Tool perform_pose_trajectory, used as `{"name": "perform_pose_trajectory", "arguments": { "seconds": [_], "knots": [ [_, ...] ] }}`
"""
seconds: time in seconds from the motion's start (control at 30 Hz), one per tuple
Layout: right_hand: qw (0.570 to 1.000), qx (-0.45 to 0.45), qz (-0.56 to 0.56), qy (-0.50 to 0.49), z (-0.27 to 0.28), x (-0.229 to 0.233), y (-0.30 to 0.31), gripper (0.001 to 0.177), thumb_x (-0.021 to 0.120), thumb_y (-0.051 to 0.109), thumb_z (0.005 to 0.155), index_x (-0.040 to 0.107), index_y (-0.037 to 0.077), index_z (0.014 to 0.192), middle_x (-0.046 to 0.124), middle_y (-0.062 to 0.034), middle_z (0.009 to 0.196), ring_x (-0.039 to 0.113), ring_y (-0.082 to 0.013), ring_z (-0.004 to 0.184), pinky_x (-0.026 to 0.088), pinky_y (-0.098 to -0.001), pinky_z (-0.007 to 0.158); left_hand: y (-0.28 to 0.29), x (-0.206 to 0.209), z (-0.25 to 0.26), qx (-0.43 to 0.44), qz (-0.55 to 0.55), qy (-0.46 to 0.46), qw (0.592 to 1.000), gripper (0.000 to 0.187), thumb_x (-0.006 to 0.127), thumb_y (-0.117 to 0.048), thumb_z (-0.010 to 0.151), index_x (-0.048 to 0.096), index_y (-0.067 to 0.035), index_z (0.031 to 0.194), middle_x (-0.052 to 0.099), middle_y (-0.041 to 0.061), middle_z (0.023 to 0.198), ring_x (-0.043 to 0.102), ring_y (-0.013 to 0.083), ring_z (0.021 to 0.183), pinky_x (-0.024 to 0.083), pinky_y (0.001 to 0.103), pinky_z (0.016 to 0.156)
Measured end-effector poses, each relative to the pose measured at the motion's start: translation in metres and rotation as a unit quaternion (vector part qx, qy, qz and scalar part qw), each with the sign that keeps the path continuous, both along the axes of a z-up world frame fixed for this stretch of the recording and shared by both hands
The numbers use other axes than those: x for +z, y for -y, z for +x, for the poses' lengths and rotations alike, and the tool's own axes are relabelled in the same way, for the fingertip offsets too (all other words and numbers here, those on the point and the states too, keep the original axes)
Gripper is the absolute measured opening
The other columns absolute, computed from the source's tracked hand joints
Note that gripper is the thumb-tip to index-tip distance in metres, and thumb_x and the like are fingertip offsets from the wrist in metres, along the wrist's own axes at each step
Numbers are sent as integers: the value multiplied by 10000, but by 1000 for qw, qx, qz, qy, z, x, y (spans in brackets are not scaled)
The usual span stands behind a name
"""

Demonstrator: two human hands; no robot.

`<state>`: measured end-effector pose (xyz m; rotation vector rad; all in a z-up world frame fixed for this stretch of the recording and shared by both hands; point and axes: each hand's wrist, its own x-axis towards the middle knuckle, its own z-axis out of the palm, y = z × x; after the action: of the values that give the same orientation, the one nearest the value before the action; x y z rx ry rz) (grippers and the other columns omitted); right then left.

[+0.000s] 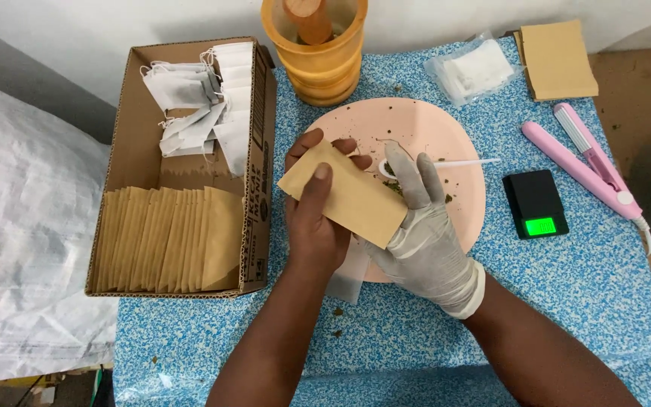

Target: Manually filling small paper pouches with dried herbs and sealing them with a heat sealer.

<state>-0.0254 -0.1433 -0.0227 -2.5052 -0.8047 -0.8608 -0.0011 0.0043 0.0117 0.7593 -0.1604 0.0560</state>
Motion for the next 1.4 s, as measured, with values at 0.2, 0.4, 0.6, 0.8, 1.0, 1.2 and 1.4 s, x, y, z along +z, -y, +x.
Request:
{"name": "perform_pose_trajectory", "arguments": {
  "seconds": [0.2, 0.4, 0.6, 0.8, 1.0, 1.2, 1.4],
  "knots": [
    [1000, -9, 2, 5, -2, -4, 2, 440, 643, 227, 908, 618, 255, 1347, 652, 70, 1369, 340, -362, 1489, 218, -658, 1207, -2, -3, 2, 4, 4, -15, 1000, 429, 557, -303, 997, 424, -139, 1371, 657, 147, 1195, 712, 256, 1047, 611, 445, 940],
    [999, -1, 36, -35, -5, 15, -1, 474, 638, 168, 875, 631, 211, 1348, 672, 61, 1352, 358, -310, 1488, 198, -623, 1241, -1, 1, 5, 34, 37, 44, 998, 473, 493, -320, 1025, 392, -106, 1434, 627, 188, 1298, 650, 285, 1191, 544, 476, 1040],
    [998, -6, 57, -18, -3, 23, 2, 370, 644, 176, 925, 661, 159, 1295, 711, 34, 1303, 355, -314, 1487, 214, -602, 1211, -26, 10, 12, 179, 214, 146, 949, 497, 481, -397, 1053, 393, -156, 1479, 528, 83, 1455, 514, 217, 1336, 415, 410, 1116],
    [998, 14, 62, -17, -7, 37, 3, 283, 478, 219, 1041, 695, 147, 1208, 392, -295, 1523, 310, -357, 1485, 163, -552, 1252, -52, 102, -24, 30, 535, 289, 793, 567, 565, -296, 978, 395, -77, 1472, 458, 143, 1543, 424, 337, 1520, 356, 500, 1299],
    [995, 48, 76, -46, -11, 36, 6, 268, 446, 129, 958, 640, 34, 1116, 352, -282, 1550, 305, -365, 1498, 145, -557, 1273, -43, 101, -13, -113, 778, 361, 501, 955, 820, -346, 734, 350, -91, 1525, 432, 155, 1548, 289, 343, 1488, 84, 562, 1214],
    [982, 47, 133, -127, -12, 15, 8, 552, 395, 70, 957, 299, -15, 1494, 350, -154, 1605, 396, -237, 1474, 114, -452, 1330, -39, 79, -2, -119, 794, 367, 469, 919, 828, -175, 580, 465, -100, 1420, 615, 93, 1266, 516, 317, 1259, 177, 564, 1197],
    [989, 91, 80, -82, -10, 25, 7, 205, 378, -35, 919, 513, -77, 1067, 461, -215, 1512, 610, -69, 781, 137, -502, 1300, -43, 71, -2, -90, 777, 396, 480, 841, 845, -169, 550, 546, -87, 1333, 627, 92, 1191, 559, 337, 1152, 301, 543, 1157]
  ]
}}
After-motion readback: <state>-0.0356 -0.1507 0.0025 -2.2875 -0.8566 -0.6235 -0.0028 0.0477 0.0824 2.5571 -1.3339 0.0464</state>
